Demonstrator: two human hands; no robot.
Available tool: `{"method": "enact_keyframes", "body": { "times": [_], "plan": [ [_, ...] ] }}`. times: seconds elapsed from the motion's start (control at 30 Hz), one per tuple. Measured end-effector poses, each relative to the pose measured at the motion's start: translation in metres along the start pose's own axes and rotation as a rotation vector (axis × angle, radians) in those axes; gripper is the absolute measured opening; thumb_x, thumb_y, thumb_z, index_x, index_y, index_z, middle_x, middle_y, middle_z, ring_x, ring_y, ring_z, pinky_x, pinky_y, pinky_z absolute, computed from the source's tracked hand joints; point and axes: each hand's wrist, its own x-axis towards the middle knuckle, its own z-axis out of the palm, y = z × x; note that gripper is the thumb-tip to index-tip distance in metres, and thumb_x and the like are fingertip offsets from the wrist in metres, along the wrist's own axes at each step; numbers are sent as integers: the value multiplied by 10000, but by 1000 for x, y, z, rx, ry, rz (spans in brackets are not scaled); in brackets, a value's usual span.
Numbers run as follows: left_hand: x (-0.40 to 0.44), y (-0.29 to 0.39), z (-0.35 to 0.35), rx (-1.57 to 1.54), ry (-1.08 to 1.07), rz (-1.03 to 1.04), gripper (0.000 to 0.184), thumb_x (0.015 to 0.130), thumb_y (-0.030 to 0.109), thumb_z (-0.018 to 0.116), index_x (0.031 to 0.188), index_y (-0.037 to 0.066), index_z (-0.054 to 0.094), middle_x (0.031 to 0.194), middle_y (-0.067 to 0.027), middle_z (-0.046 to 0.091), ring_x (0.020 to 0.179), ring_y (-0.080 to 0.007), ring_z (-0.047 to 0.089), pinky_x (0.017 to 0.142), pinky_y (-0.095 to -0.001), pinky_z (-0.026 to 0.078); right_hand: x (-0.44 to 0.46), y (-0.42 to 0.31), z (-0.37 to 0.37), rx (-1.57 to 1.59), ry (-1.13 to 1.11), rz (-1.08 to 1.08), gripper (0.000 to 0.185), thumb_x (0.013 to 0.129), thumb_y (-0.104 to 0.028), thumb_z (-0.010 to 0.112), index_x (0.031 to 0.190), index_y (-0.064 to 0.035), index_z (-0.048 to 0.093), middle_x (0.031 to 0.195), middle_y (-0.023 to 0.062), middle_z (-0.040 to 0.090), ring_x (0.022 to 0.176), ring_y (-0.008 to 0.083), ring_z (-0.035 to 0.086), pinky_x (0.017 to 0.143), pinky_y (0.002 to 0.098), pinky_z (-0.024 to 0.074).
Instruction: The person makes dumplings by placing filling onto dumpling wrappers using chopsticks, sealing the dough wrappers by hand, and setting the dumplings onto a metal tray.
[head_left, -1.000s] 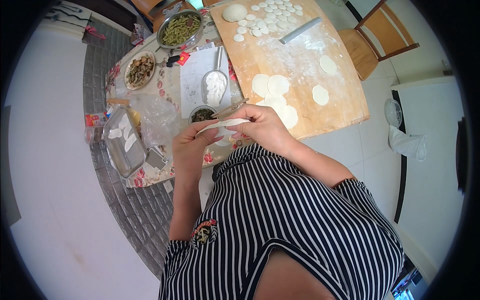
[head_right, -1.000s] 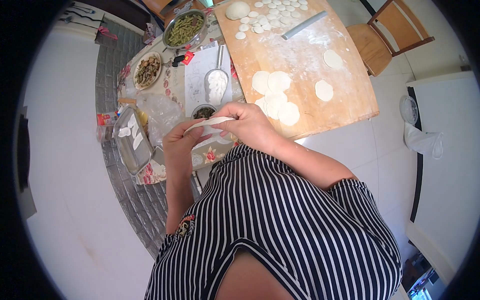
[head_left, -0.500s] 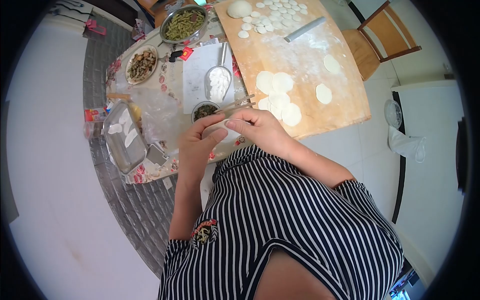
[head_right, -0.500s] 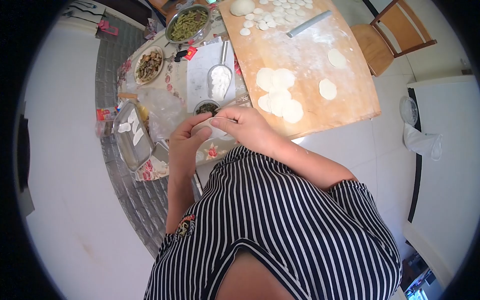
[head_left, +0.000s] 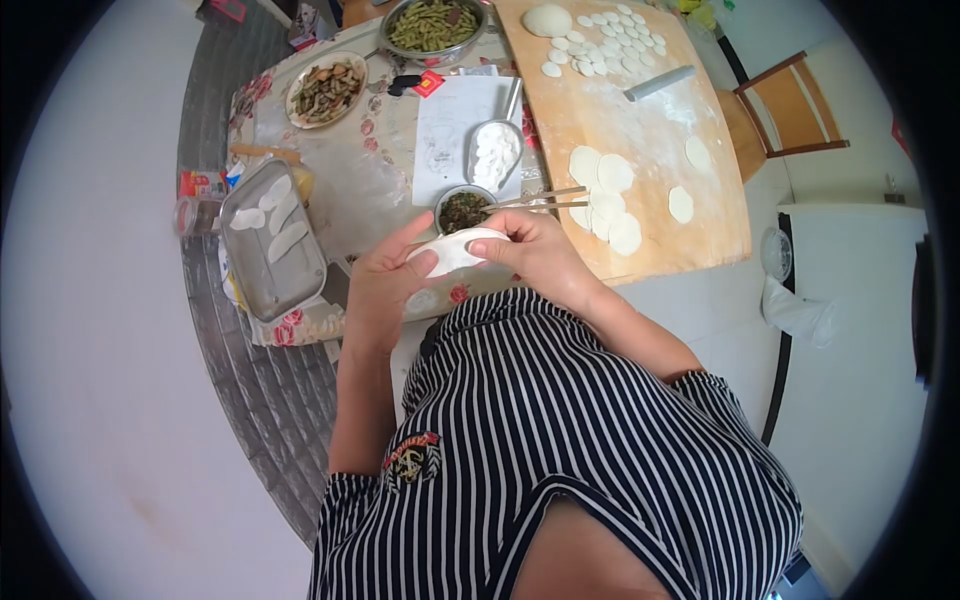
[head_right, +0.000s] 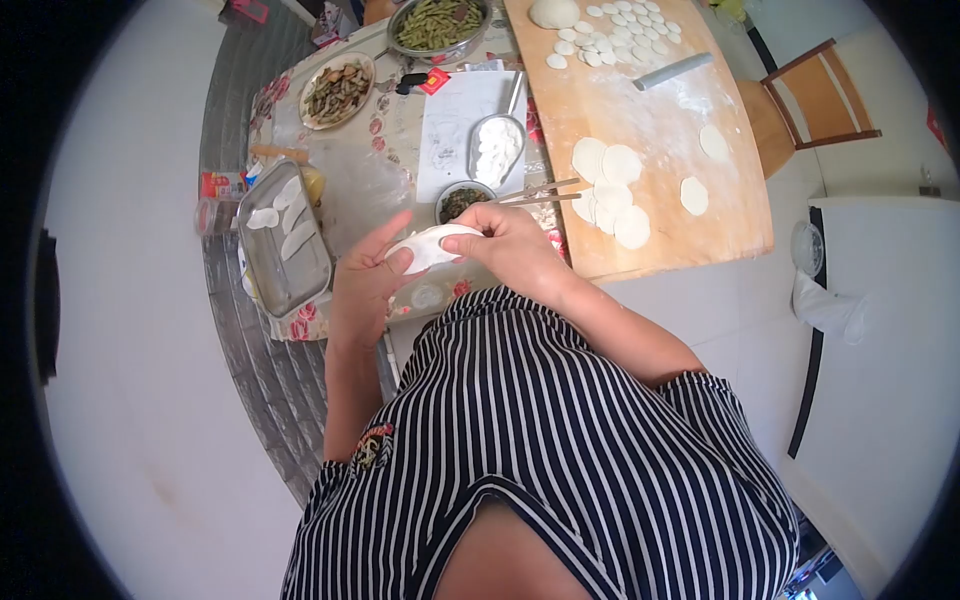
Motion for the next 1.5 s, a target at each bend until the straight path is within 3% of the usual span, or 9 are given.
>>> {"method": "enact_keyframes", "body": {
  "times": [0.33,0.63,0.67,0.97,1.03,1.17,1.27,1.43,1.5],
  "plan": [
    [-19,3,-62,-48,-17,-36,485,928,17,574,1385,-51,428,1211,-149,609,1046,-170,622,888,-281,528,22,-7,58,256,-59,69,203,899,-98,677,1075,-3,645,990,48,666,887,98,631,803,240,530],
    [-35,-2,-116,-47,53,-3,418,899,6,612,1299,-66,517,1136,-128,646,982,-157,638,862,-264,528,30,-5,103,-47,-83,94,199,878,-68,691,1056,2,639,957,38,671,841,87,631,773,235,516],
    [-37,-2,-121,-27,58,-16,402,897,14,619,1283,-61,538,1116,-118,655,955,-143,639,845,-254,521,31,0,107,-64,-60,52,229,883,-201,700,1049,-46,663,797,-19,659,699,32,581,532,200,463],
    [-37,-18,-144,-69,-69,11,198,907,75,641,1074,-31,640,949,-35,657,850,-77,588,763,-210,459,37,0,142,-22,-89,63,278,879,-246,718,1029,-19,665,808,10,655,698,46,595,563,191,437],
    [-34,-24,-148,-55,-75,33,177,914,91,640,1045,-28,644,944,-52,662,843,-88,603,726,-219,473,34,-12,152,-279,-38,149,174,903,-167,691,955,-4,664,838,13,662,758,54,594,676,213,496],
    [-35,-28,-158,-91,-84,-30,195,927,116,630,1050,-35,634,943,-87,671,818,-126,641,673,-240,515,33,-2,163,-254,38,56,157,907,-160,684,911,-4,668,812,8,663,746,54,583,670,211,478],
    [-39,-20,-159,-190,-109,-89,259,923,124,634,1119,-42,600,983,-90,675,836,-146,669,784,-254,553,35,1,168,-188,11,33,193,910,-175,678,987,3,671,833,23,670,748,70,598,691,220,491],
    [-38,-31,-177,-36,-96,-65,261,909,121,648,1100,-53,613,1012,-101,688,844,-156,683,746,-247,549,38,7,177,-113,-10,13,332,927,-184,654,1207,-12,605,954,53,662,791,89,612,723,232,508],
    [-35,-30,-192,-109,154,-22,274,886,103,663,1100,-63,628,879,-101,701,770,-126,676,673,-234,538,42,21,171,-9,18,-28,309,961,-149,597,1239,-15,582,995,55,653,833,101,615,763,244,527]
  ]
}}
